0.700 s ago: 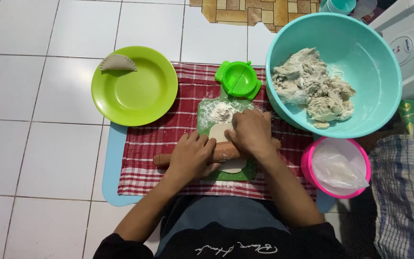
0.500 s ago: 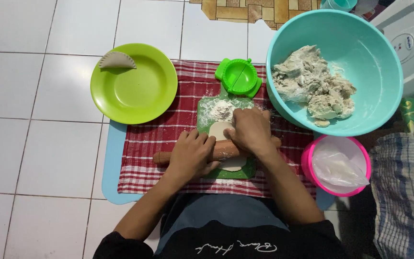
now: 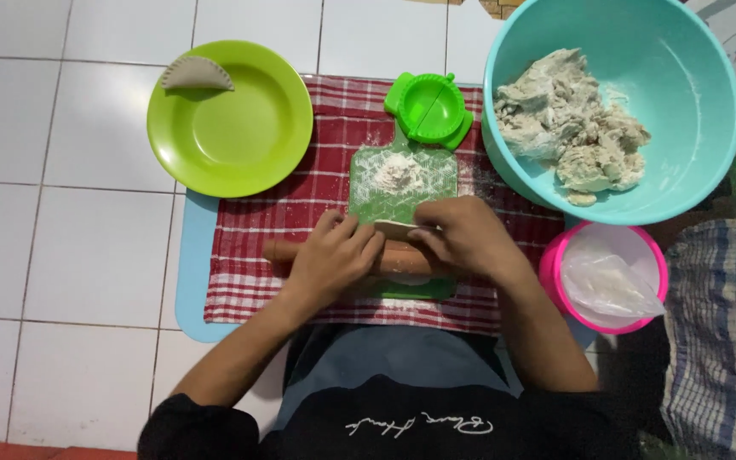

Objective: Rolling out dough with a rolling pin and using a plastic mold to shape pastries.

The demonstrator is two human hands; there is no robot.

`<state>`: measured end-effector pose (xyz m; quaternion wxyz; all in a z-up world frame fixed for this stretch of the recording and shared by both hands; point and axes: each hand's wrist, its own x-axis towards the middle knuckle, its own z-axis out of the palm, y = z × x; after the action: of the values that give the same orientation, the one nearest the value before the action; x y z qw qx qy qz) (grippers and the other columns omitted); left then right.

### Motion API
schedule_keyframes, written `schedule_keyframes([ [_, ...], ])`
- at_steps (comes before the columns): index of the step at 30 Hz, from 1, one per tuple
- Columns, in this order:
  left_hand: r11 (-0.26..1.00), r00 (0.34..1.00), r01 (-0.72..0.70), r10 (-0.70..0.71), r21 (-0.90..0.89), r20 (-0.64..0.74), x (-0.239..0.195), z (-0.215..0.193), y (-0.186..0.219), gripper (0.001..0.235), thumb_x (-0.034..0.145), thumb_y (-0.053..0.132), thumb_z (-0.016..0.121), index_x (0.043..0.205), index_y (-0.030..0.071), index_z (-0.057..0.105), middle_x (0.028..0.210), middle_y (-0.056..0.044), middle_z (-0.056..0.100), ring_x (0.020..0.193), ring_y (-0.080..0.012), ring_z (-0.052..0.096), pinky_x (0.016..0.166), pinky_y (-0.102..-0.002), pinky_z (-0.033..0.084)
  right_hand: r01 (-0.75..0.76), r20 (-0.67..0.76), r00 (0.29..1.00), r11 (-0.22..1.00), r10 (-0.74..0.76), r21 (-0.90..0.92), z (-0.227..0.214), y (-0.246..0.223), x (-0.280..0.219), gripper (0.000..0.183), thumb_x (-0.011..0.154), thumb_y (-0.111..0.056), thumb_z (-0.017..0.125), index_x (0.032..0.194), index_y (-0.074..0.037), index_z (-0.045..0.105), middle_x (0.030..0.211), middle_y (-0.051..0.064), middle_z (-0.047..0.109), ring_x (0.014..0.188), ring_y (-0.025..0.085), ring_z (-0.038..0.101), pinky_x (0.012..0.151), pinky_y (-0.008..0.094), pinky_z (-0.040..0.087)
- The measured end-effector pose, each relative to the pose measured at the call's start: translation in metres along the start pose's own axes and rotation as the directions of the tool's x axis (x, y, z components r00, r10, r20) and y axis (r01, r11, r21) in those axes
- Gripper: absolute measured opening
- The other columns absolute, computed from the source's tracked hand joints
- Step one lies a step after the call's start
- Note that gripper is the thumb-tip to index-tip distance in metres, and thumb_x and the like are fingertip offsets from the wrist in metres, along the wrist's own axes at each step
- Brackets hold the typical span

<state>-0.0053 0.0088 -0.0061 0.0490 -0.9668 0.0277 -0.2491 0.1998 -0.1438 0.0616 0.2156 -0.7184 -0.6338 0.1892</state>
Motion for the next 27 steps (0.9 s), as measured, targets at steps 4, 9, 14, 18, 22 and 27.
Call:
schedule_keyframes([
  [4, 0.999, 0.996, -0.04, 0.037, -0.033, -0.08, 0.011, -0.043, -0.008, 0.004, 0.091, 0.016, 0.068, 0.089, 0.015, 0.066, 0.082, -0.004, 0.057, 0.079, -0.0238, 0.059, 0.089, -0.041, 0.047, -0.013, -0.091, 0.995, 0.981, 0.031, 0.195, -0.027, -0.011, -0.02, 0.005, 0.084, -0.01, 0.078, 0.088, -0.011, 0.075, 0.071, 0.015, 0.075, 0.07, 0.037, 0.076, 0.062, 0.044, 0.059],
  [9, 0.995, 0.969, -0.071, 0.054, -0.064, -0.24, -0.013, -0.027, -0.039, 0.012, 0.102, 0.027, 0.067, 0.1, 0.018, 0.074, 0.092, -0.001, 0.069, 0.088, -0.0199, 0.062, 0.096, -0.04, 0.045, -0.114, -0.275, 0.945, 0.967, 0.176, 0.226, -0.046, -0.003, -0.048, 0.01, 0.086, -0.01, 0.084, 0.094, -0.007, 0.08, 0.073, 0.012, 0.076, 0.066, 0.029, 0.075, 0.06, 0.035, 0.057],
  [14, 0.99, 0.939, 0.059, -0.099, -0.129, -0.331, -0.003, -0.061, -0.06, 0.039, 0.09, 0.044, 0.072, 0.11, 0.011, 0.076, 0.1, -0.008, 0.072, 0.092, -0.0275, 0.066, 0.091, -0.046, 0.047, -0.097, -0.327, 0.927, 0.962, 0.181, 0.257, -0.036, 0.004, -0.046, 0.012, 0.085, -0.011, 0.086, 0.096, -0.008, 0.08, 0.07, 0.009, 0.074, 0.065, 0.026, 0.074, 0.061, 0.032, 0.056],
  [18, 0.947, 0.872, 0.216, -0.297, -0.24, -0.39, 0.009, -0.075, -0.064, 0.05, 0.081, 0.043, 0.085, 0.115, 0.007, 0.077, 0.099, -0.007, 0.074, 0.088, -0.0299, 0.063, 0.088, -0.048, 0.045, -0.014, -0.467, 0.854, 0.907, 0.23, 0.42, -0.029, -0.044, -0.021, 0.01, 0.089, -0.001, 0.081, 0.096, -0.009, 0.082, 0.073, 0.009, 0.074, 0.065, 0.015, 0.071, 0.061, 0.029, 0.056],
  [22, 0.93, 0.872, 0.265, -0.344, -0.255, -0.349, 0.015, -0.076, -0.062, 0.058, 0.078, 0.044, 0.091, 0.118, 0.005, 0.076, 0.1, -0.008, 0.074, 0.089, -0.0313, 0.065, 0.09, -0.049, 0.047, -0.134, -0.383, 0.821, 0.796, 0.423, 0.59, 0.028, -0.022, -0.028, 0.011, 0.092, -0.006, 0.081, 0.097, 0.003, 0.077, 0.072, 0.021, 0.072, 0.057, 0.025, 0.068, 0.052, 0.035, 0.056],
  [27, 0.944, 0.932, 0.254, -0.297, -0.209, -0.206, 0.018, -0.067, -0.065, 0.057, 0.074, 0.041, 0.095, 0.114, 0.008, 0.072, 0.096, -0.007, 0.072, 0.089, -0.0274, 0.068, 0.092, -0.045, 0.046, -0.453, -0.086, 0.69, 0.522, 0.718, 0.723, 0.059, -0.004, -0.041, 0.016, 0.088, -0.015, 0.084, 0.096, -0.003, 0.076, 0.072, 0.016, 0.073, 0.069, 0.013, 0.066, 0.056, 0.028, 0.054],
])
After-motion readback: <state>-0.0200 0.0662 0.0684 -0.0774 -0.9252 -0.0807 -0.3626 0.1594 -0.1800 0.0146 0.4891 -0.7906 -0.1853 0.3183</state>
